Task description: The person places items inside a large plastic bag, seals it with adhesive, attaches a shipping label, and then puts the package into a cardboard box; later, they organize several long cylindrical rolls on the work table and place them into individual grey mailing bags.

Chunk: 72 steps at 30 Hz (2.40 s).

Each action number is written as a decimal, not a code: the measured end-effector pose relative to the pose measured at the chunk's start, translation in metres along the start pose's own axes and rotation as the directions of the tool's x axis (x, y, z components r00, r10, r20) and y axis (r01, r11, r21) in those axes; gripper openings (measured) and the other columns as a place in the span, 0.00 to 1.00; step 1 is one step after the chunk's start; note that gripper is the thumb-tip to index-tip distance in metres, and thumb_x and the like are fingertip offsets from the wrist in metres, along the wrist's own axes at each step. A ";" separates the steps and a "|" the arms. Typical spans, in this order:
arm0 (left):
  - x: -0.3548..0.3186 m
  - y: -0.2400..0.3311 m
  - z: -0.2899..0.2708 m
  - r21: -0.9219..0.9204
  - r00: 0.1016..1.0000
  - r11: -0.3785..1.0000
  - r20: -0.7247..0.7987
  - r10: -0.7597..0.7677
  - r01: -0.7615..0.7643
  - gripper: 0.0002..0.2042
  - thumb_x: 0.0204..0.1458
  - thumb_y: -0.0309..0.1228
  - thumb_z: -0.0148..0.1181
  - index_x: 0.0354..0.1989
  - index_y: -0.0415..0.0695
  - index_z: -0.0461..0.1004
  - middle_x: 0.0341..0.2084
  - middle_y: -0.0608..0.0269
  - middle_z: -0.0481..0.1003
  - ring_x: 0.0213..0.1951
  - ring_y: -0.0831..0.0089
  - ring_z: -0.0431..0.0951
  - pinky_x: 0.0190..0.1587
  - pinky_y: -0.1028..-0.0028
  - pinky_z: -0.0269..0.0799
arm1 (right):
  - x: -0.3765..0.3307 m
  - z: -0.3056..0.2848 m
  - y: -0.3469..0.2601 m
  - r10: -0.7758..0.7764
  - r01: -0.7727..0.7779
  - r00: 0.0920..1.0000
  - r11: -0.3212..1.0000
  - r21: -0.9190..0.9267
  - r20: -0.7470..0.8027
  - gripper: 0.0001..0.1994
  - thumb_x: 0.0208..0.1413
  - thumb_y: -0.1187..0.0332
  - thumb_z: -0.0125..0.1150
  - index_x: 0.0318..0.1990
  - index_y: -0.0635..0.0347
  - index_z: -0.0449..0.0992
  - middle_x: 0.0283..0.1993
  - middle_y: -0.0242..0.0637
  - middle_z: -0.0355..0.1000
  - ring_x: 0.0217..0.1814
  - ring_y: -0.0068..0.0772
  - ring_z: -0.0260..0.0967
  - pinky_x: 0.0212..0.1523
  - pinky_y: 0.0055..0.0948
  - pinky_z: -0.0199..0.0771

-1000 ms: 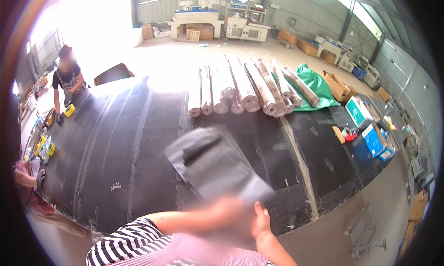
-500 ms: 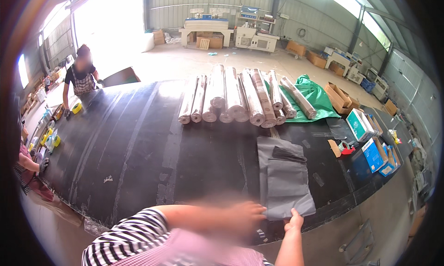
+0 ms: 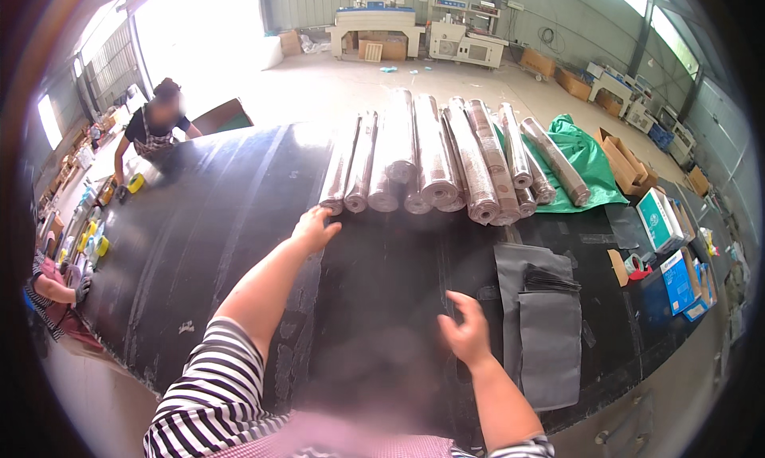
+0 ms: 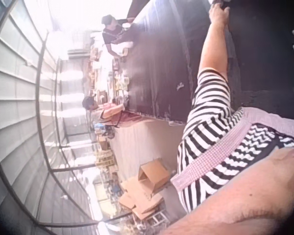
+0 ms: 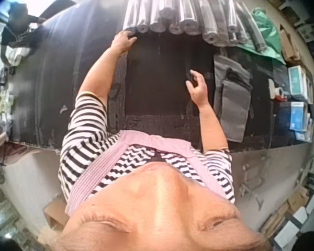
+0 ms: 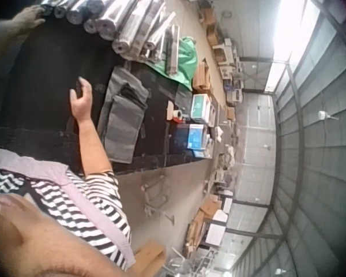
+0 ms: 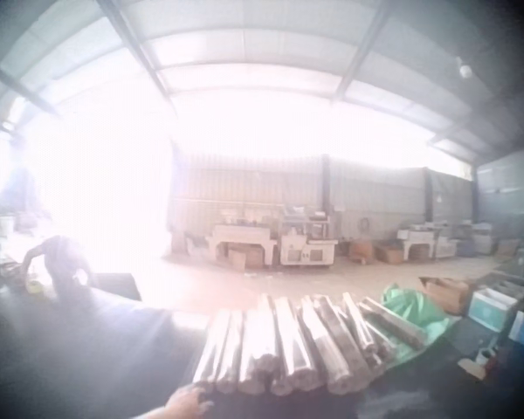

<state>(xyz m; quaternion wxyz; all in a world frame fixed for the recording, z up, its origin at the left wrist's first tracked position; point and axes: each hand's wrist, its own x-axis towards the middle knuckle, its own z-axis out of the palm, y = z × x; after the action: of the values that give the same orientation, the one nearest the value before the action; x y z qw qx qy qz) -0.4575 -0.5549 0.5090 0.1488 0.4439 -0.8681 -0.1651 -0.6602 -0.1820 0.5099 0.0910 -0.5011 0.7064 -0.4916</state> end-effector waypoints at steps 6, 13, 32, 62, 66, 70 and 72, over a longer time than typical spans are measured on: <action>0.109 0.042 0.024 0.094 0.926 0.925 0.047 -0.375 0.369 0.37 0.54 0.56 0.54 0.69 0.49 0.59 0.70 0.48 0.54 0.70 0.48 0.53 0.68 0.47 0.51 | 0.139 0.148 0.005 -0.151 0.155 0.979 0.988 -0.019 0.138 0.23 0.49 0.70 0.64 0.54 0.61 0.72 0.56 0.46 0.70 0.61 0.47 0.67 0.63 0.39 0.65; 0.157 0.061 0.017 0.236 0.836 0.855 0.206 -0.509 0.462 0.50 0.42 0.59 0.65 0.74 0.59 0.48 0.73 0.41 0.25 0.72 0.35 0.36 0.66 0.33 0.42 | 0.121 0.233 0.018 -0.153 0.171 0.982 0.970 -0.174 0.111 0.20 0.48 0.68 0.65 0.51 0.57 0.74 0.57 0.41 0.71 0.60 0.43 0.67 0.63 0.40 0.63; -0.134 -0.030 -0.052 0.224 0.947 0.944 0.153 -0.281 0.244 0.51 0.30 0.42 0.68 0.72 0.56 0.54 0.74 0.50 0.37 0.68 0.46 0.55 0.65 0.52 0.59 | 0.092 0.000 0.109 0.345 -0.215 0.862 0.912 0.349 -0.370 0.08 0.57 0.74 0.59 0.43 0.63 0.77 0.36 0.35 0.77 0.38 0.25 0.74 0.42 0.27 0.75; -0.334 -0.001 -0.069 0.344 0.764 0.734 0.068 -0.641 0.586 0.54 0.25 0.43 0.75 0.70 0.58 0.56 0.74 0.52 0.33 0.71 0.43 0.46 0.67 0.46 0.50 | 0.214 -0.106 0.116 0.370 -0.006 0.918 0.369 0.930 -0.141 0.17 0.59 0.59 0.63 0.49 0.59 0.72 0.40 0.32 0.74 0.39 0.26 0.71 0.32 0.27 0.69; -0.329 0.013 -0.069 0.307 0.705 0.674 0.015 -0.709 0.672 0.51 0.29 0.39 0.74 0.70 0.63 0.57 0.75 0.54 0.33 0.71 0.46 0.47 0.67 0.48 0.51 | 0.066 -0.040 0.038 0.280 -0.290 0.940 0.359 0.887 0.194 0.22 0.57 0.59 0.65 0.53 0.63 0.69 0.44 0.36 0.74 0.44 0.29 0.72 0.42 0.30 0.70; -0.324 0.003 -0.062 0.241 0.714 0.684 -0.057 -0.698 0.688 0.51 0.30 0.41 0.73 0.71 0.65 0.56 0.74 0.52 0.37 0.70 0.46 0.49 0.67 0.47 0.52 | -0.052 0.037 -0.025 0.042 -0.536 0.762 0.600 0.594 0.646 0.27 0.56 0.58 0.67 0.56 0.66 0.66 0.47 0.39 0.74 0.49 0.32 0.73 0.51 0.33 0.72; -0.325 -0.006 -0.062 0.220 0.709 0.684 -0.056 -0.703 0.696 0.51 0.31 0.42 0.73 0.71 0.66 0.55 0.74 0.51 0.37 0.71 0.45 0.49 0.67 0.47 0.52 | -0.086 0.081 -0.049 -0.096 -0.488 0.614 0.734 0.472 0.784 0.30 0.55 0.58 0.68 0.58 0.68 0.65 0.49 0.41 0.75 0.51 0.34 0.73 0.56 0.35 0.72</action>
<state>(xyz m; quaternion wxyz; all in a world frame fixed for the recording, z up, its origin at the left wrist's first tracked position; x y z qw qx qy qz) -0.2460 -0.3016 0.5265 0.0091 0.7523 -0.6482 -0.1172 -0.5383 -0.1634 0.4762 0.6054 -0.5089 0.4372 -0.4283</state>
